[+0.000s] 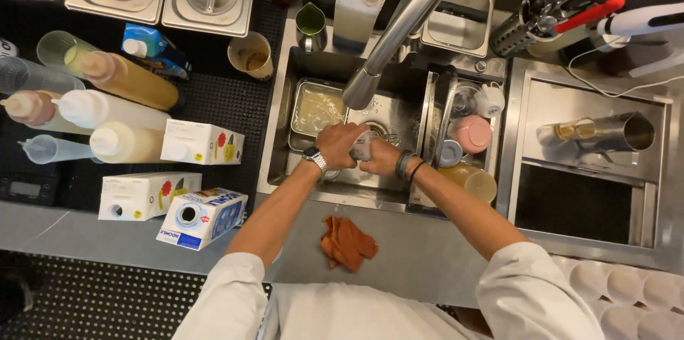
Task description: The person washes various items in a sink, including a metal strainer, a brown cup, a small glass, and a metal tray. They use a sponge and running water to clean each item, rinsing them thoroughly before placing them aside.
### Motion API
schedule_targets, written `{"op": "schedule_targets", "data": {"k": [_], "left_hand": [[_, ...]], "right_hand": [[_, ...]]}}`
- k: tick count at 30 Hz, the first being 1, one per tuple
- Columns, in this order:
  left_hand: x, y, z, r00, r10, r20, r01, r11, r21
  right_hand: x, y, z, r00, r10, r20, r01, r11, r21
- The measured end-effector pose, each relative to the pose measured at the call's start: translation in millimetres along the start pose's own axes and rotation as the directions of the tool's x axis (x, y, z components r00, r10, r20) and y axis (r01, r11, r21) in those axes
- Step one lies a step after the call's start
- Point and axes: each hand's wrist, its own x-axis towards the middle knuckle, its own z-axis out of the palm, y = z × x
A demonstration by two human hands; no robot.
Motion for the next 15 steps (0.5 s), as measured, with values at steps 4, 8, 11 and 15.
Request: {"op": "schedule_targets", "data": {"k": [4,8,11,15], "left_hand": [[3,1,31,0.978,0.071,-0.194,-0.031,0.979,0.201],[18,-7,54,0.645,0.336,-0.686,0.009,0.895,0.446],[24,-20,68,0.750,0.256,-0.610,-0.016,0.929,0.369],[31,-31,44,0.991,-0.063,-0.115,0.044,0.986,-0.158]], "right_hand": [[-13,-42,-20,0.933,0.320,0.166,-0.348,0.674,0.652],[8,-29,6,0.824,0.567,-0.014,-0.166,0.265,0.950],[12,-46,23,0.653,0.718,-0.241,-0.120,0.413,0.903],[-9,-17,15,0.833,-0.105,-0.543,0.107,0.994,-0.027]]}}
